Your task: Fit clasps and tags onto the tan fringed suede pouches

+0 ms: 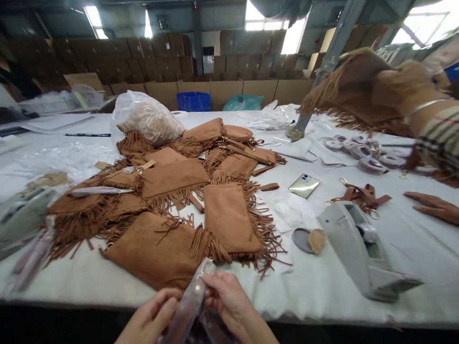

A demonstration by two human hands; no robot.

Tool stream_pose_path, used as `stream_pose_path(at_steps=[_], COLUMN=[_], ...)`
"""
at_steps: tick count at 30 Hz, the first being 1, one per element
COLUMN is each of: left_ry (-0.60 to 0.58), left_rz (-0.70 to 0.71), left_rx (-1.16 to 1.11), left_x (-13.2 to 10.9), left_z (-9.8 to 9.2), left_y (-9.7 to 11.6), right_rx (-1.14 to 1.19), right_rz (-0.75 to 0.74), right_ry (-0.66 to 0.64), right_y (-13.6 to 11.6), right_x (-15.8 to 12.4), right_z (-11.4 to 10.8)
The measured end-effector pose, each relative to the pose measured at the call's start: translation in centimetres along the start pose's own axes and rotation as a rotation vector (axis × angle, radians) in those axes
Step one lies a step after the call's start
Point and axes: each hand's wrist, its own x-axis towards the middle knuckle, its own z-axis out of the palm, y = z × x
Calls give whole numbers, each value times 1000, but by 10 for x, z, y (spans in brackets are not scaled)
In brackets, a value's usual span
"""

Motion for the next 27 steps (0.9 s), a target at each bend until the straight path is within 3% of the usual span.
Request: stream_pose_path(at_steps=[3,6,9,13,20,27], left_ry=[-63,-83,-18,-23,117,79], left_rz=[-47,-176,-171,-133,-191,-177], left_rx=[-85,-183,-218,-242,-380,-213], left_x=[30,48,50,44,53,60], left_z=[19,34,36,30,34,34], left_y=[14,9,-1,-4,-5,-9], right_rx=[-50,-135,-168,-176,-115,-135], right_rz=[-23,-35,19,73,72,14], right_ry=[-54,-57,-41,-74,19,-83], right_y=[-7,-12,-13,-11,-9,-12], right_x=[-5,-9,-8,-1,9,9], right_z=[0,-3,-6,-4,-2,-2])
